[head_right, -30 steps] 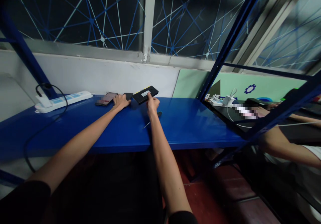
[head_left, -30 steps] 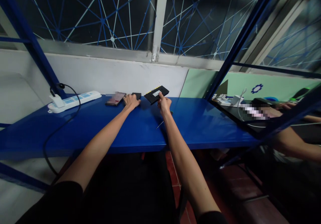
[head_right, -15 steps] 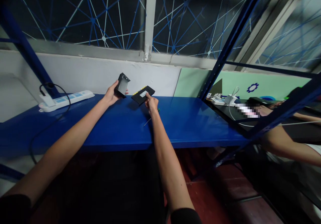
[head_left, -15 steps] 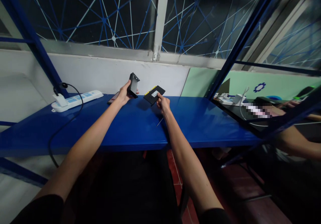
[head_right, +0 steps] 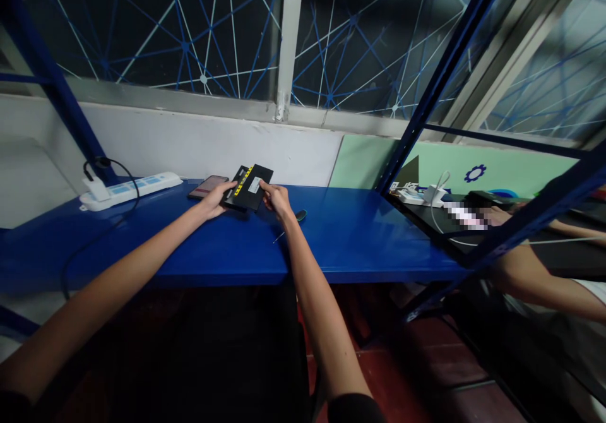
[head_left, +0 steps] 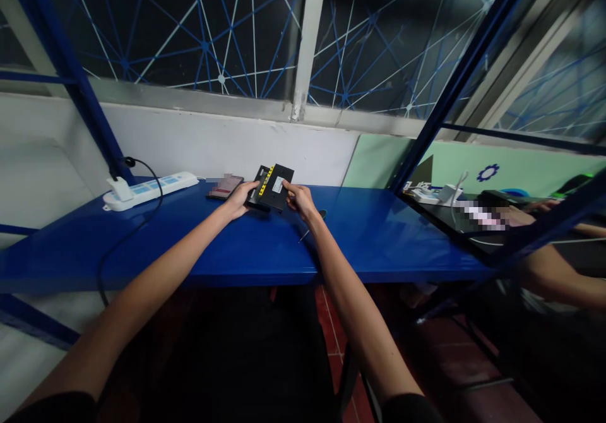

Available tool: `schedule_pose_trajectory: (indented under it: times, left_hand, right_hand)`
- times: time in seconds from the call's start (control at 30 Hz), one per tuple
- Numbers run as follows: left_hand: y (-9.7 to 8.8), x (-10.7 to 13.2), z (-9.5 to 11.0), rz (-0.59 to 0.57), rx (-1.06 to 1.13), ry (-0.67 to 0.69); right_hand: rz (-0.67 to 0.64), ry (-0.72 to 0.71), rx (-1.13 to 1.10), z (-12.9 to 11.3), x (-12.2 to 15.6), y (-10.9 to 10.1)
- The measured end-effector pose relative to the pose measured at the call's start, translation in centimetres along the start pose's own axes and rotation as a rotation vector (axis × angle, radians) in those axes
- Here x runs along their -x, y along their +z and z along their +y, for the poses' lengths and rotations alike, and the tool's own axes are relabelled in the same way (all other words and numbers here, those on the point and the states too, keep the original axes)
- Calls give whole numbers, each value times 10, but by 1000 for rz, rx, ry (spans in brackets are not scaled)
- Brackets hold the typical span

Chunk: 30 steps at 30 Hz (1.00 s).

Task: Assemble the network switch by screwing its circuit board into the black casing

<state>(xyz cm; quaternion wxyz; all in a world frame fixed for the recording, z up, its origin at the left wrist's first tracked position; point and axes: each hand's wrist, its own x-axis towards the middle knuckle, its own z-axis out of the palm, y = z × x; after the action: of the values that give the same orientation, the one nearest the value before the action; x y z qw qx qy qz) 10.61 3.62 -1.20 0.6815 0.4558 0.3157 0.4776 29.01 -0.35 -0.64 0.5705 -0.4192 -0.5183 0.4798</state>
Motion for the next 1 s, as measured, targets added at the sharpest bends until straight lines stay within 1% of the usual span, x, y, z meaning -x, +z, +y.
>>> schedule_pose_trajectory:
  times: [0.13,0.23,0.37,1.0]
  left_hand:
    - [6,3,-4,-40,-6,49]
    - [8,4,-7,-20,-7,107]
    - [7,3,-10,6,-19,140]
    - [8,3,-15,34,-72,127]
  right_hand:
    - [-24,4,24,-1,2,4]
    - [-18,5,34,0,2,6]
    - [0,14,46,1,2,7]
    - [51,29,69,4,0,5]
